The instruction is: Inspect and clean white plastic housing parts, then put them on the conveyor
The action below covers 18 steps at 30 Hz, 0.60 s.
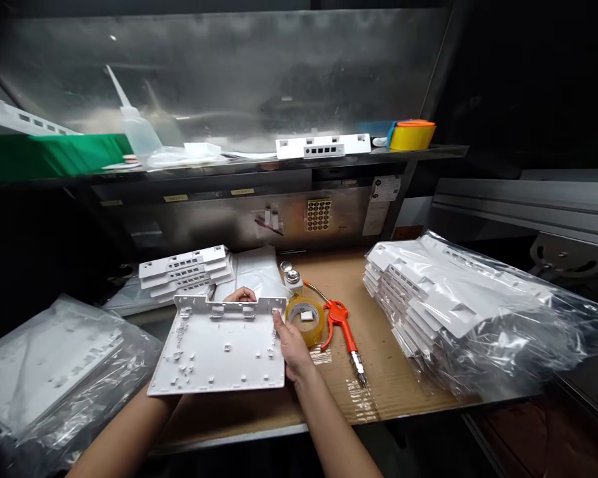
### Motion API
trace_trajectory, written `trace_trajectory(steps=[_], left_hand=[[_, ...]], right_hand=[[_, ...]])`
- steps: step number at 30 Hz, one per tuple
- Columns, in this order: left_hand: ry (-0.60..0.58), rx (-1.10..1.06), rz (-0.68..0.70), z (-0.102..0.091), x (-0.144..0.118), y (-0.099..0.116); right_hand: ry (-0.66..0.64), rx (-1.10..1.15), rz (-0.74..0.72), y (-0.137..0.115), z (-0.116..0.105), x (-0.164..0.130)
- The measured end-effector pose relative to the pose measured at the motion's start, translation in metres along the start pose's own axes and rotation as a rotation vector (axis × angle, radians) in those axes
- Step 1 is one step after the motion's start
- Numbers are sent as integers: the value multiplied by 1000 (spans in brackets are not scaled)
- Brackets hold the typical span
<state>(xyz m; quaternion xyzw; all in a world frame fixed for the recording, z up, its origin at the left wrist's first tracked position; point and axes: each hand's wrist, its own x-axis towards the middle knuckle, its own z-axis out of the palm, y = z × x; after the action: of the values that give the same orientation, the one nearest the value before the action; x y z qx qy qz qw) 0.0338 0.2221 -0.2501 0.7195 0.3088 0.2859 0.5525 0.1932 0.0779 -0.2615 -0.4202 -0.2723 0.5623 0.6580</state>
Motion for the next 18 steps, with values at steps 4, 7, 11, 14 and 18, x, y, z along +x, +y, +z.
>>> trace_trajectory(steps=[4, 7, 11, 14, 18], left_hand=[[101, -41, 23, -2, 5, -13], [176, -57, 42, 2, 6, -20], [109, -115, 46, 12, 6, -20], [8, -173, 38, 17, 5, -18], [-51, -218, 34, 17, 2, -16]], right_hand=[[-90, 152, 172, 7, -4, -6], [-105, 166, 203, 12, -13, -13], [-122, 116, 210, 17, -16, -14], [-131, 97, 220, 18, -13, -10], [-114, 90, 214, 16, -12, -7]])
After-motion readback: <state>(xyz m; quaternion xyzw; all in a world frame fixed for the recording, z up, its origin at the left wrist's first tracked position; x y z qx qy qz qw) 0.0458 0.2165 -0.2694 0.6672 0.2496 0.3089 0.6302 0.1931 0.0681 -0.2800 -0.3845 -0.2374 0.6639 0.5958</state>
